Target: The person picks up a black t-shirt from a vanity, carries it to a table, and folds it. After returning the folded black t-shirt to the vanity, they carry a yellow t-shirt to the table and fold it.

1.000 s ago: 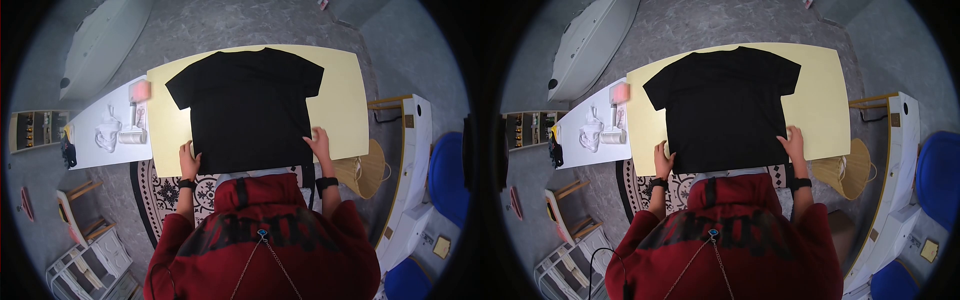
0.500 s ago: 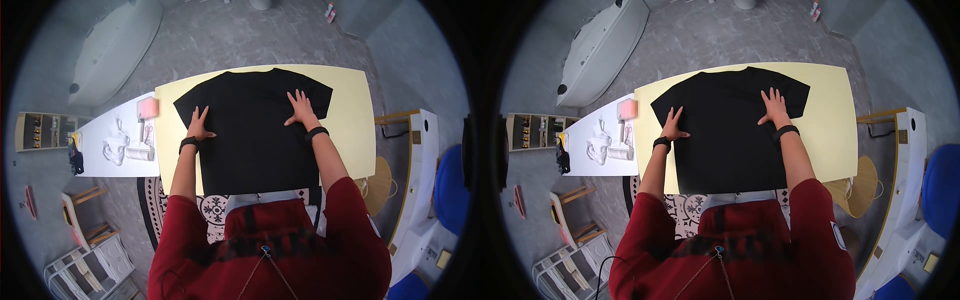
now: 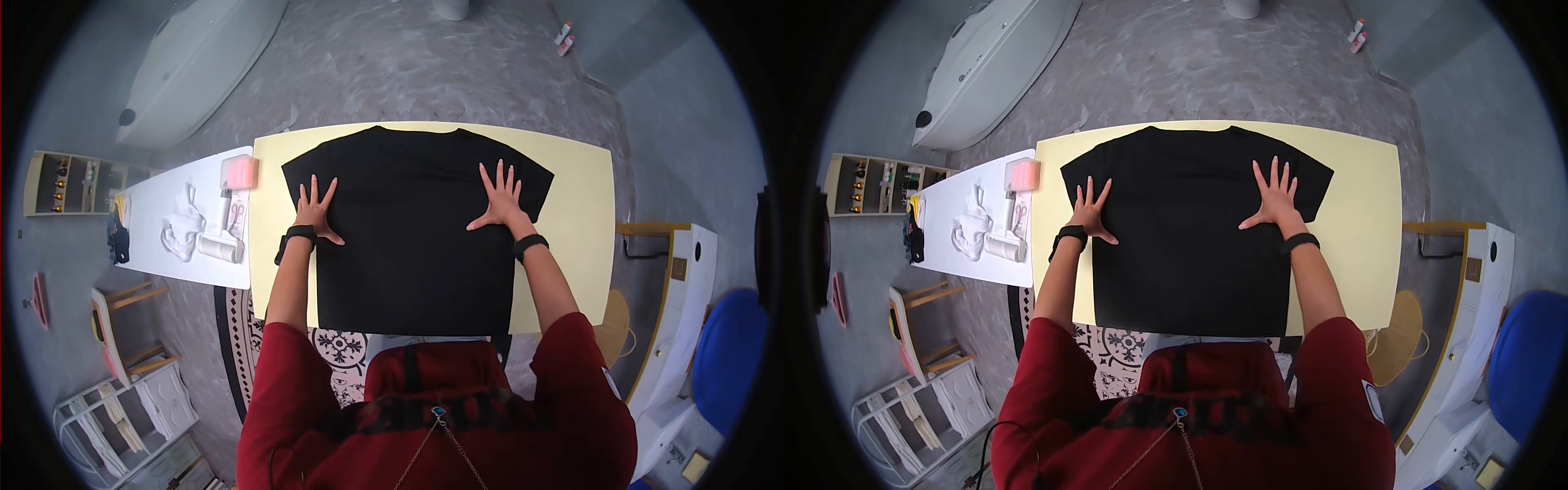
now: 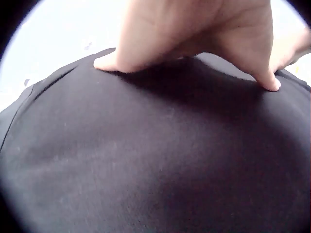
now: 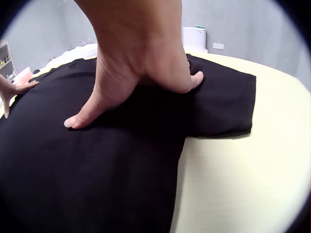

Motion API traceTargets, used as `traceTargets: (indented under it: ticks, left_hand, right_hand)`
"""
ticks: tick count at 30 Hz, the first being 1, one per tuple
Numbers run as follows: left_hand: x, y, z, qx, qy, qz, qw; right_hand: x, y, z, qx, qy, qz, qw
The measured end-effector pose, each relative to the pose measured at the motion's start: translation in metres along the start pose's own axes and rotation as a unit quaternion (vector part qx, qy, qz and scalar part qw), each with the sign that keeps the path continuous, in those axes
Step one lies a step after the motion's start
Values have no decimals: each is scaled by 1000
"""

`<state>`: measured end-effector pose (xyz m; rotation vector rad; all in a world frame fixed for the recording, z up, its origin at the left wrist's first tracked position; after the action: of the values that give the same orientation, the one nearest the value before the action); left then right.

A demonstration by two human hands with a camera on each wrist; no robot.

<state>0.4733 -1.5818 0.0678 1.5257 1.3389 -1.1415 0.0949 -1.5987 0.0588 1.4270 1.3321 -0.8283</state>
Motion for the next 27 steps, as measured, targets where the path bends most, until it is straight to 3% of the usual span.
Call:
traceTargets:
  ticks: [1,3,4,5,7,8,11,15,19,27]
  left_hand:
    - [-6,-4,0,-14,6,-23,1000]
    - [-7,-5,2,-29,11,-46,998]
    - [-12,-8,7,13,-70,-94,993]
    - [-24,-15,11,55,-152,-141,977]
    - [-31,-36,30,100,-197,-181,958]
    - [-33,-47,42,130,-195,-212,949]
    - [-29,-95,64,201,-202,-168,944]
    - [-13,-116,83,138,-129,-144,971]
    - [-14,-117,87,124,-124,-119,977]
    - [-15,-110,89,131,-132,-148,971]
  right_hand:
    - [0,0,-1,-3,0,-1,1000]
    - [-11,6,-3,-36,-134,71,988]
    - [-6,5,3,-38,-135,70,988]
    - [-4,7,10,-76,-201,124,969]
    - [-16,20,15,-121,-296,194,927]
    - [-13,26,23,-116,-267,212,933]
    - [-7,48,36,-125,-293,137,938]
    - [17,47,54,5,-176,82,981]
    - [4,50,53,30,-119,65,990]
    - [1,49,56,34,-124,60,990]
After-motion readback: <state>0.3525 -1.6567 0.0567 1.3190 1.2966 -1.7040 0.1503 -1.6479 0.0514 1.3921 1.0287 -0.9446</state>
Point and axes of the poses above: each hand's wrist, its own z-axis towards the middle knuckle, its own x-axis out of the palm, y = z × x, the point moved 4 cm from there along z, towards the middle knuckle, and after that the axes turned 8 degrees about -y, right-handed, at the moved point
